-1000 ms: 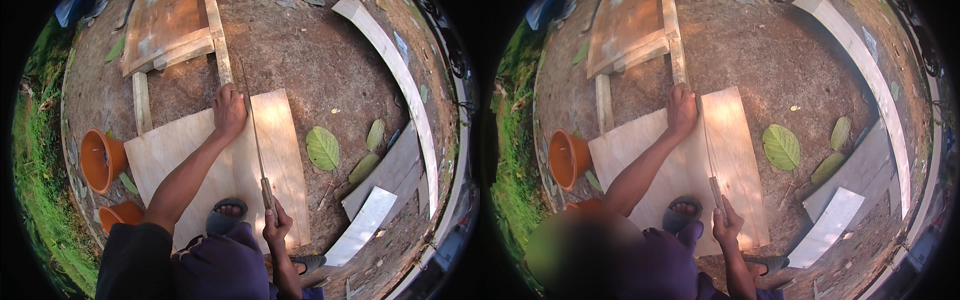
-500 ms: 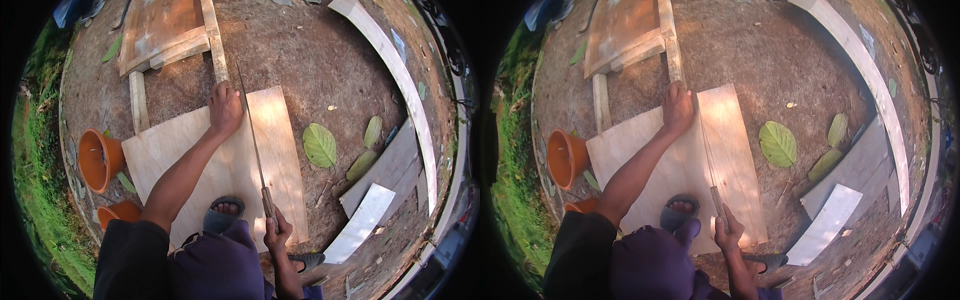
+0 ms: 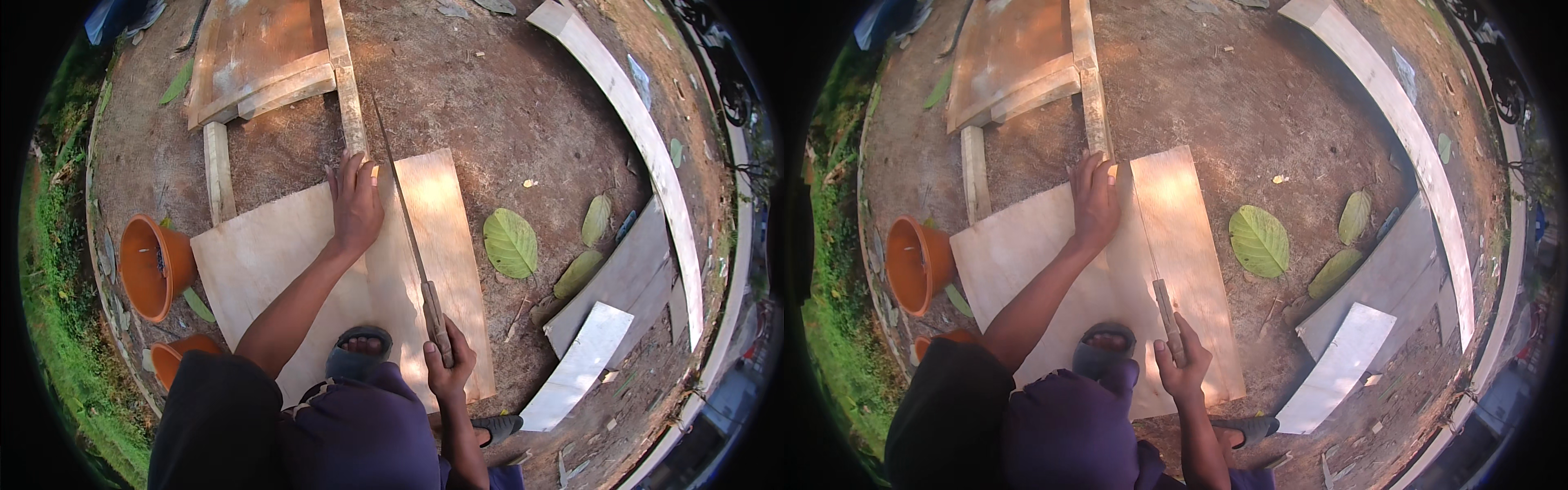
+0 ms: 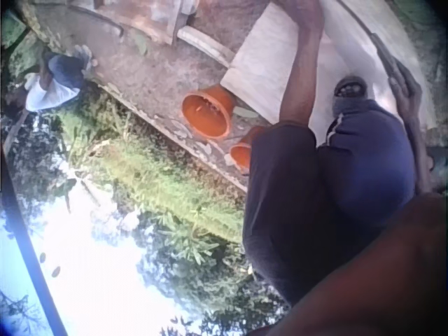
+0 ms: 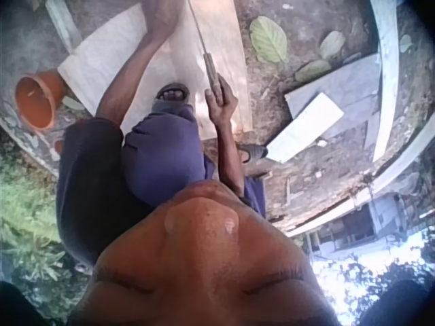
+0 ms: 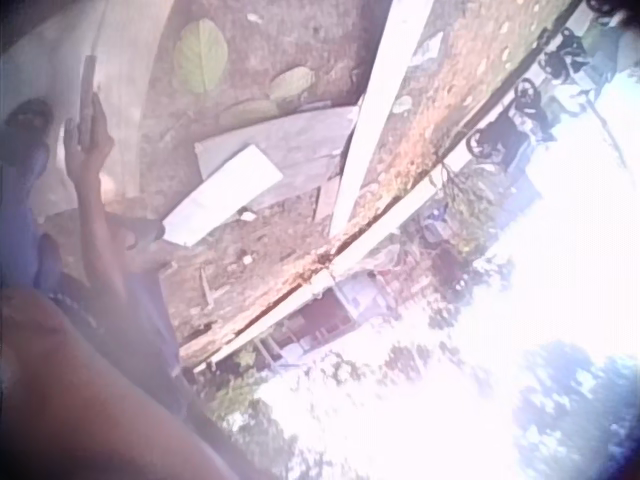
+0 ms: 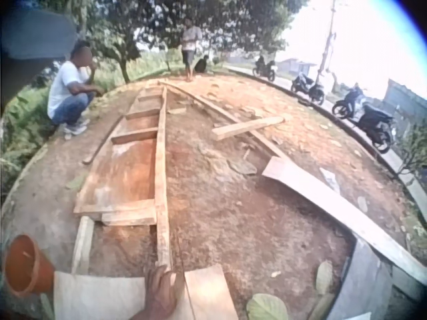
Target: The person positions a wooden plank on a makeshift workbench, then uses a hand saw to cut the plank in half. After completing the cut, the person uses a tape measure to measure the wooden frame and the cut plank.
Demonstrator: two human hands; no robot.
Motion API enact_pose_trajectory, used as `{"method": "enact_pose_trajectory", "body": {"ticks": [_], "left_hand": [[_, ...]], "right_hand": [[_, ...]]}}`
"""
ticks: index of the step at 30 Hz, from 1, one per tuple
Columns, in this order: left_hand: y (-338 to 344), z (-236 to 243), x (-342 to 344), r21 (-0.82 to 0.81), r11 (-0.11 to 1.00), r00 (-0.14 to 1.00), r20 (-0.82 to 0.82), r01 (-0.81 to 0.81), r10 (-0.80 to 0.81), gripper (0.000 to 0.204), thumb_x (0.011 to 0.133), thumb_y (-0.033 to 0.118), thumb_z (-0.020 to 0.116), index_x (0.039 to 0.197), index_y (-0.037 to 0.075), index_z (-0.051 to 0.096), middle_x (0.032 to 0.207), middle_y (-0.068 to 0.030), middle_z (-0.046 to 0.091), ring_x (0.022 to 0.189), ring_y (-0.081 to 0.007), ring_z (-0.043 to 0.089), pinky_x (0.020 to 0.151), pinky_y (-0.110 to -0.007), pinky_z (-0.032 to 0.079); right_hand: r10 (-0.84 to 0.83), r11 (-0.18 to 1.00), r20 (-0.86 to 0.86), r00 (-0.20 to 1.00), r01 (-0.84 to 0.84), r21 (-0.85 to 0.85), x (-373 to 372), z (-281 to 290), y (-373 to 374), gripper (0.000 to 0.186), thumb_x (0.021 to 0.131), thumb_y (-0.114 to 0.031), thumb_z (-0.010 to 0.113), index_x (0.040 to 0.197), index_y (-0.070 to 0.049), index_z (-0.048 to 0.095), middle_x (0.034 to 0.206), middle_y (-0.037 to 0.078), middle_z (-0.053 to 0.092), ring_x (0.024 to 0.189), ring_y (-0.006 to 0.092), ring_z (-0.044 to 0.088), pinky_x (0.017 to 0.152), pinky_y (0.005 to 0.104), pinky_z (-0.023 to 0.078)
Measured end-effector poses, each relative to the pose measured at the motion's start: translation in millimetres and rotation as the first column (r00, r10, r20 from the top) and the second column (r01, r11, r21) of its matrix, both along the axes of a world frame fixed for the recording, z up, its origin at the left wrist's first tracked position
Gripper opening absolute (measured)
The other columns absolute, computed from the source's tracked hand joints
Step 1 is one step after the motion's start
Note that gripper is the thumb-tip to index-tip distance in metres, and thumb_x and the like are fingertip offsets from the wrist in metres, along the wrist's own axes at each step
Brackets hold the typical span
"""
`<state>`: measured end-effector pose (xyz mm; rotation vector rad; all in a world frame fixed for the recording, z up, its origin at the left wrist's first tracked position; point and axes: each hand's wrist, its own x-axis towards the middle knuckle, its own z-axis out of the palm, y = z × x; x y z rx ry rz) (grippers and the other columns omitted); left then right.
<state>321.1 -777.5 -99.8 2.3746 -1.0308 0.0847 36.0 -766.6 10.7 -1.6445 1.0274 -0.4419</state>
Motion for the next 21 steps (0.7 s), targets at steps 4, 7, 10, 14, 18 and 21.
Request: {"method": "enact_pose_trajectory", "body": {"ticks": [4, 7, 10, 14, 18, 21], "left_hand": [[43, 24, -52, 0.219, 0.971, 0.975, -0.217, 0.097, -0.048, 0.066, 0.094, 0.023, 0.064, 0.152, 0.005, 0.040, 0.163, -0.0205, 0.026, 0.155, -0.0435, 0.013, 0.117, -0.072, 0.011], [46, 57, -69, 0.493, 0.844, 0.941, -0.335, 0.211, -0.040, 0.093, 0.086, 0.036, 0.073, 0.161, 0.012, 0.024, 0.169, -0.0203, 0.009, 0.155, -0.0469, 0.005, 0.111, -0.079, 0.011], [31, 70, -59, 0.621, 0.710, 0.908, -0.416, 0.330, -0.058, 0.124, 0.071, 0.051, 0.084, 0.164, 0.016, 0.010, 0.169, -0.0206, -0.006, 0.153, -0.0516, -0.005, 0.103, -0.087, 0.015], [28, 76, -51, 0.698, 0.607, 0.888, -0.459, 0.379, -0.027, 0.144, 0.058, 0.055, 0.092, 0.164, 0.016, 0.002, 0.169, -0.0195, -0.012, 0.153, -0.0517, -0.010, 0.102, -0.087, 0.018], [32, 76, -49, 0.698, 0.630, 0.903, -0.429, 0.340, -0.012, 0.148, 0.054, 0.049, 0.096, 0.164, 0.017, 0.001, 0.169, -0.0195, -0.010, 0.153, -0.0513, -0.007, 0.101, -0.086, 0.024], [27, 76, -48, 0.704, 0.620, 0.905, -0.424, 0.347, -0.025, 0.146, 0.056, 0.045, 0.097, 0.164, 0.018, 0.002, 0.170, -0.0185, -0.008, 0.153, -0.0506, -0.003, 0.101, -0.085, 0.029]], "right_hand": [[0.140, 0.981, -0.057, 0.989, -0.131, 0.142, -4, 44, -22, 0.061, 0.086, -0.015, 0.076, 0.140, 0.003, 0.054, 0.074, 0.005, 0.064, 0.067, 0.0106, 0.060, 0.065, 0.0263, 0.049], [0.216, 0.963, -0.098, 0.971, -0.196, 0.188, 4, 79, -45, 0.063, 0.087, -0.016, 0.076, 0.142, 0.002, 0.050, 0.077, 0.008, 0.067, 0.069, 0.0123, 0.063, 0.068, 0.0290, 0.052], [0.258, 0.962, -0.140, 0.956, -0.241, 0.127, 11, 106, -69, 0.058, 0.090, -0.015, 0.073, 0.141, 0.002, 0.050, 0.086, 0.012, 0.069, 0.073, 0.0126, 0.065, 0.069, 0.0303, 0.053], [0.234, 0.960, -0.207, 0.950, -0.192, 0.205, 14, 122, -76, 0.052, 0.094, -0.015, 0.070, 0.139, 0.003, 0.054, 0.086, 0.010, 0.068, 0.072, 0.0118, 0.063, 0.067, 0.0292, 0.052], [0.106, 0.953, -0.116, 0.988, -0.068, 0.295, 6, 104, -47, 0.047, 0.096, -0.016, 0.067, 0.138, 0.003, 0.056, 0.085, 0.008, 0.068, 0.072, 0.0112, 0.061, 0.067, 0.0290, 0.052], [0.032, 0.979, -0.059, 0.998, -0.019, 0.204, 1, 77, -22, 0.046, 0.097, -0.017, 0.066, 0.137, 0.004, 0.057, 0.085, 0.009, 0.069, 0.075, 0.0117, 0.062, 0.069, 0.0296, 0.052]]}}
